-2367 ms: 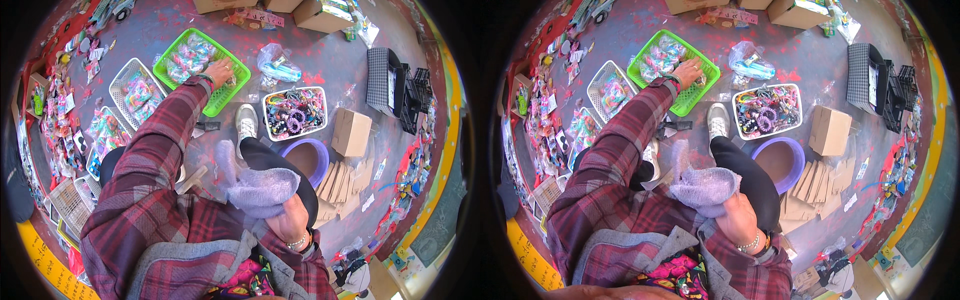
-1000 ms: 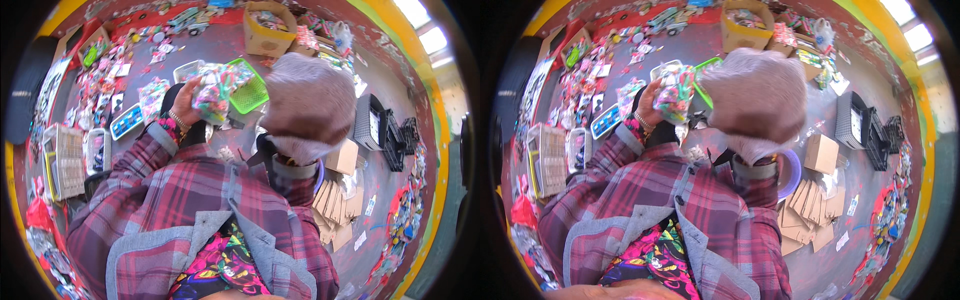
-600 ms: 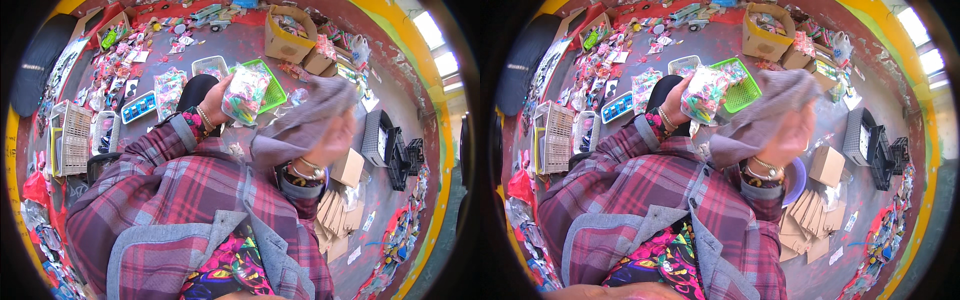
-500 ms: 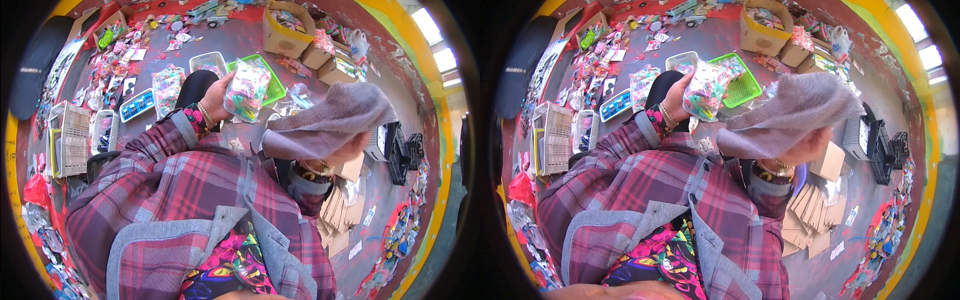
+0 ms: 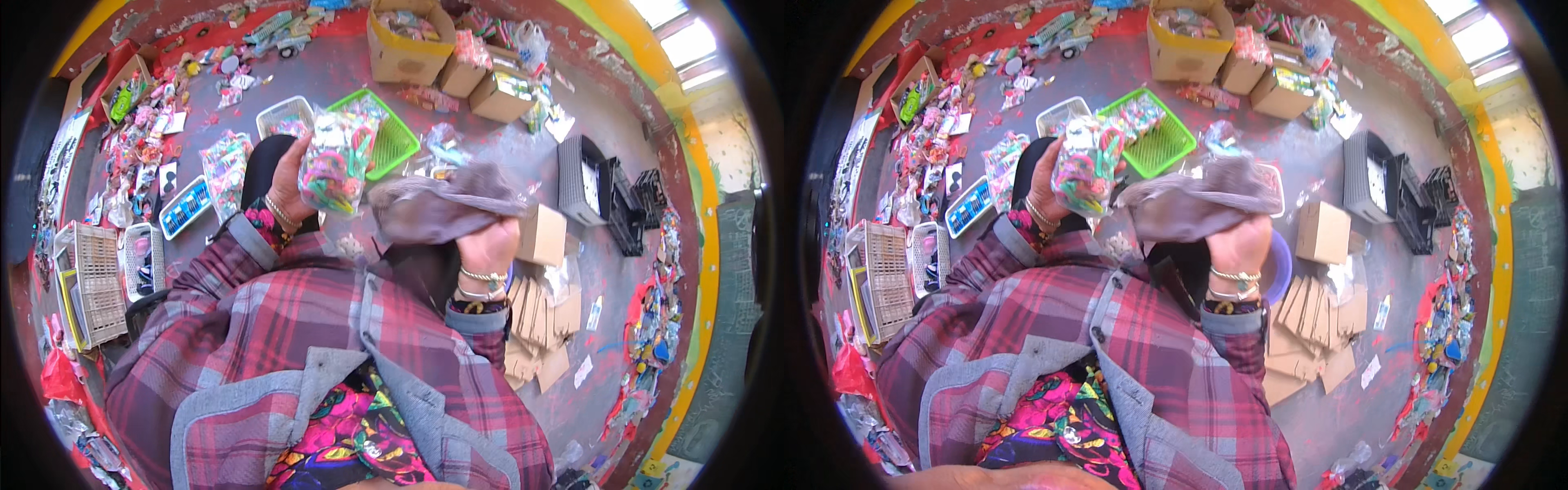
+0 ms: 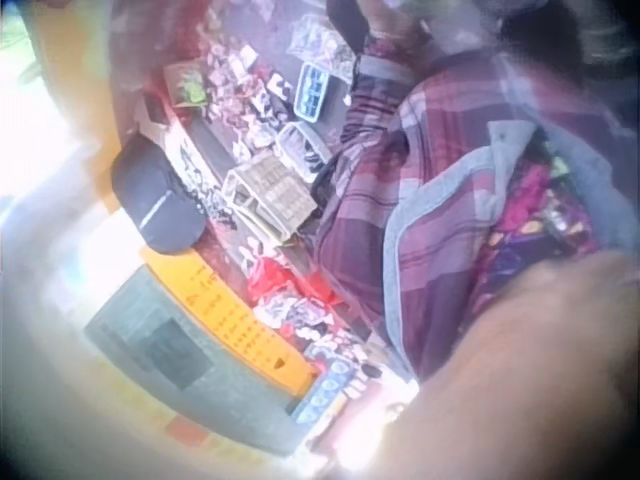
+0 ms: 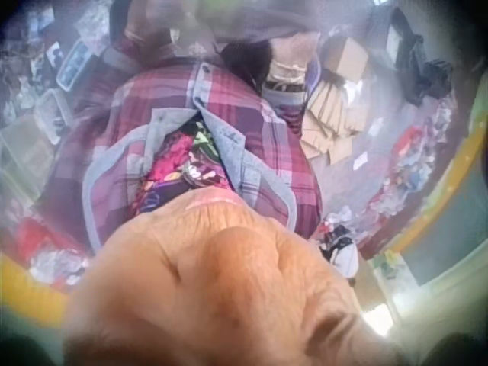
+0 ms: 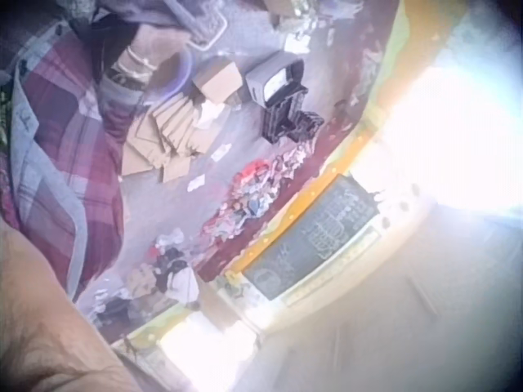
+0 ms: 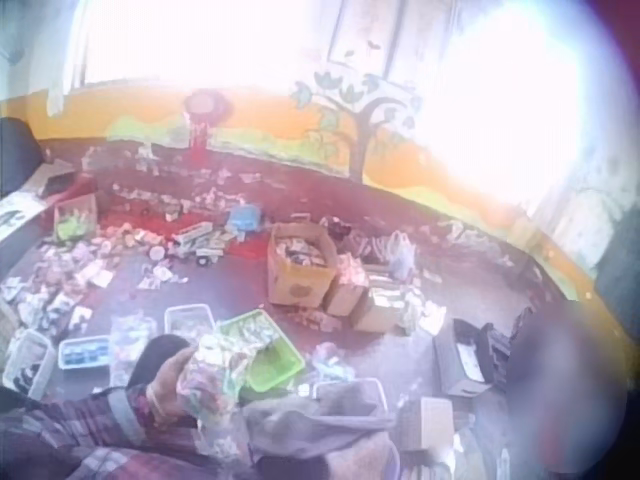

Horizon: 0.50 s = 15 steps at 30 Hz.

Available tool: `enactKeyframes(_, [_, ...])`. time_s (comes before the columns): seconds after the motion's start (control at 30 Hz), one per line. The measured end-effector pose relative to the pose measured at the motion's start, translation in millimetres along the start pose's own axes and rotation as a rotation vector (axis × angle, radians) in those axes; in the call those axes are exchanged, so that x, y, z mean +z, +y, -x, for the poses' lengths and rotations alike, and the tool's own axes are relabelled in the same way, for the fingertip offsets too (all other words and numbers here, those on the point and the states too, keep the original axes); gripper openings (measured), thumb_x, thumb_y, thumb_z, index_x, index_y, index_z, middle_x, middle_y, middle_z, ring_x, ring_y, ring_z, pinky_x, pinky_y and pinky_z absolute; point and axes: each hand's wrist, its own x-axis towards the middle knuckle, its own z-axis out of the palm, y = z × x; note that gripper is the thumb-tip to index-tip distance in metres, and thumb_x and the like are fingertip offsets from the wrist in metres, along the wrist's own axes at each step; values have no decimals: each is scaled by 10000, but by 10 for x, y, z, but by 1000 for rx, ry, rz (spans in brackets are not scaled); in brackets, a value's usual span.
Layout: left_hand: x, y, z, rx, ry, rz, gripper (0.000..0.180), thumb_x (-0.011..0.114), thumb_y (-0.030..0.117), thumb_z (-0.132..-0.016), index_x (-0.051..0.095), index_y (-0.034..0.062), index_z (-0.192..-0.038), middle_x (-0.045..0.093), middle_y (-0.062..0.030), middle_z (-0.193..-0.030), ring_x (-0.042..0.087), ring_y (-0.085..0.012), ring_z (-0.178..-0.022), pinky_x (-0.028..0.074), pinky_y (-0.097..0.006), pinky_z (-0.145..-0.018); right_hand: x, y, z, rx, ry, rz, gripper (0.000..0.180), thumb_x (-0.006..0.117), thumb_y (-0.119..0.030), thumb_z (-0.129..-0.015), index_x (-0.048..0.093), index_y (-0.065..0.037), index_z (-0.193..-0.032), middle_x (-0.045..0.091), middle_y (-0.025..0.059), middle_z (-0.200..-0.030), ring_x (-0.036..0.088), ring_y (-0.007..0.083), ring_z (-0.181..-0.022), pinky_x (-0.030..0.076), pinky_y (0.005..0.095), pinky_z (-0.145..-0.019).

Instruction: The person sits on the floor and repeatedly picks up small plastic-wrapped items from a green basket. They wipe each item with a cloth and place it into a white basket. The person continues this repetitive cycle of picking, wiping, and placing items throughout the clip.

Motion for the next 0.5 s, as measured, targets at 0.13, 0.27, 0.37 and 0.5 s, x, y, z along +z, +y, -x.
enactKeyframes(0.13, [280, -59, 68, -57, -5, -28, 633, 443, 456, -844, 290, 64, -1316, 356, -225, -1294, 443, -418, -1101, 412, -527, -862, 504, 150, 68, 129, -304, -47, 457, 392, -355, -895, 379, -68, -1250, 418, 122, -1271, 433, 289, -1127, 341, 440, -955])
enactKeyframes(0.27, [543, -76, 116, -137, -144, -10, 651, 435, 466, -841, 278, 56, -1322, 339, -234, -1304, 421, -433, -1118, 416, -534, -850, 742, 282, -54, 121, -445, 37, 535, 433, -400, -872, 323, -81, -1286, 391, 133, -1287, 427, 284, -1130, 351, 434, -945])
enactKeyframes(0.37, [612, -148, 138, -112, -128, 11, 645, 449, 454, -837, 292, 50, -1314, 347, -216, -1306, 393, -443, -1141, 395, -529, -879, 665, 418, -168, 53, -503, 186, 583, 526, -407, -829, 338, -74, -1269, 408, 130, -1265, 427, 258, -1131, 363, 410, -937])
enactKeyframes(0.5, [606, -177, 117, -111, -84, -38, 548, 447, 384, -861, 368, 17, -1259, 468, -173, -1213, 484, -327, -1085, 394, -448, -911, 596, 604, -325, 17, -494, 274, 567, 544, -437, -814, 399, -70, -1220, 459, 87, -1216, 454, 207, -1086, 383, 352, -907])
